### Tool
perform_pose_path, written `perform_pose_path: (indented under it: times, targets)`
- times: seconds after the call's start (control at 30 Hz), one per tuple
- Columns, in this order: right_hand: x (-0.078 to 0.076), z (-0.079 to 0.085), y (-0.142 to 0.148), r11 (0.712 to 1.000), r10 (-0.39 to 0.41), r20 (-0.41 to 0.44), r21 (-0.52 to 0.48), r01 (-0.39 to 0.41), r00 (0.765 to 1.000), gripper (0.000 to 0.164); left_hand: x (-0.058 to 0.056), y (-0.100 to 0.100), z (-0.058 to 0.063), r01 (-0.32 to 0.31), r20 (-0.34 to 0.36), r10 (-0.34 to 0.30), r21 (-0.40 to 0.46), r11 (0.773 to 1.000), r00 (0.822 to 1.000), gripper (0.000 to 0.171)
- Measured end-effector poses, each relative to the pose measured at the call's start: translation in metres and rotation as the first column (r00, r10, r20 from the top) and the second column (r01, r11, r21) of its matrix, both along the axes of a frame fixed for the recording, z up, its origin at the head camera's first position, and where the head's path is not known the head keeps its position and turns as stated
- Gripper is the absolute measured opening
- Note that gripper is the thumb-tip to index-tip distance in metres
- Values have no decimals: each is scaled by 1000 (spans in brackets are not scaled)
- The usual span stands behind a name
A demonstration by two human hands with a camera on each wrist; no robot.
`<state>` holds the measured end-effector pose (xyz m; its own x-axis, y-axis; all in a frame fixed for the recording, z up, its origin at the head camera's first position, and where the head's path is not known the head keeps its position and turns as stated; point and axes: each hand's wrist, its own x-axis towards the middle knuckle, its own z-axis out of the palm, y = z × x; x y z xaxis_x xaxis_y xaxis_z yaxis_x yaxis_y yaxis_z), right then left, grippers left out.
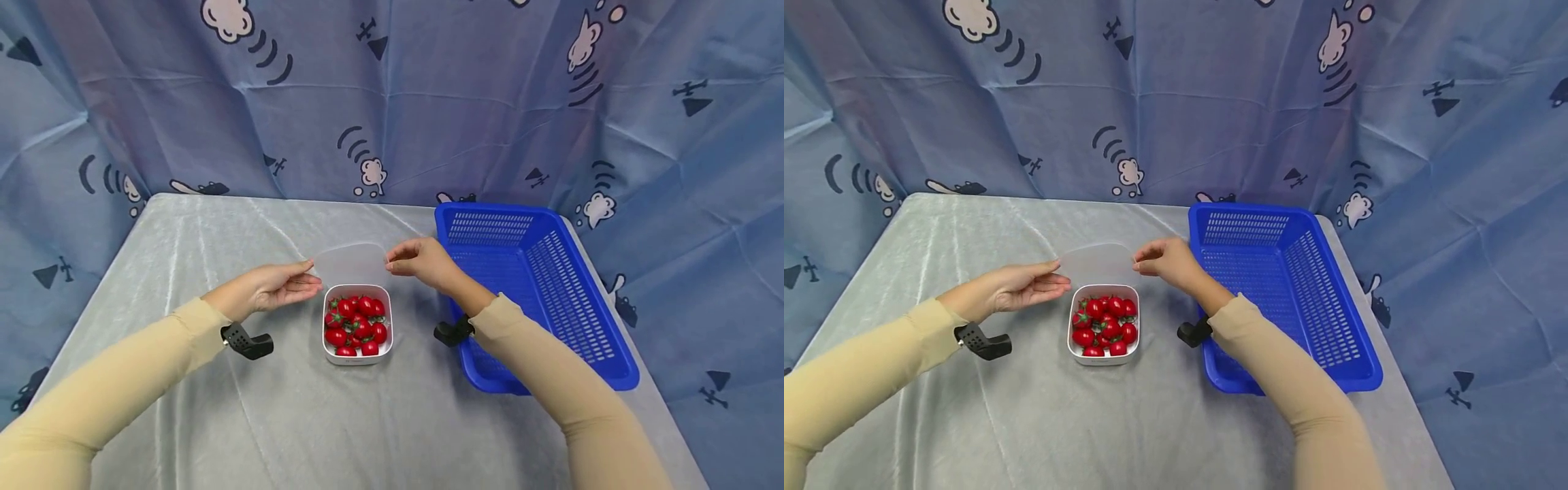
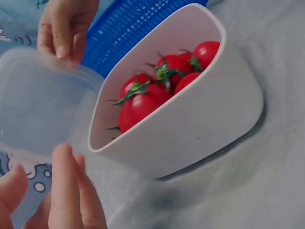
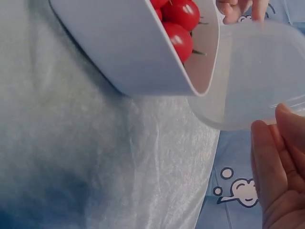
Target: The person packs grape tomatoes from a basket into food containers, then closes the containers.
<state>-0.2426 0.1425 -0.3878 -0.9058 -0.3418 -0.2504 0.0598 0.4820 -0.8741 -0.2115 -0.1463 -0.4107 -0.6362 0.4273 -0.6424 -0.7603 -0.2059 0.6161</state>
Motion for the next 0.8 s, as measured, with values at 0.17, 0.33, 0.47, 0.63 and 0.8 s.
perform_pose_path:
  times: [0.17,0.33,0.47,0.63,0.8]
  targets:
    - [7,2,-2,993,66,-109,104,-54,992,19,-1,1,1,55,29,-55,-7,998,998,36]
    - [17,4,-3,994,-32,-19,101,34,999,20,8,4,-2,61,29,-58,-105,993,998,27]
    - [26,-1,-3,985,-148,264,-51,167,953,26,15,6,-3,52,-3,-53,-139,989,999,28]
    - [34,-11,-4,940,-221,389,-159,302,894,36,21,11,-4,38,-59,-46,-137,990,997,27]
    - [42,-22,-6,918,-278,409,-154,366,869,39,29,16,-11,22,-149,-55,-218,976,987,14]
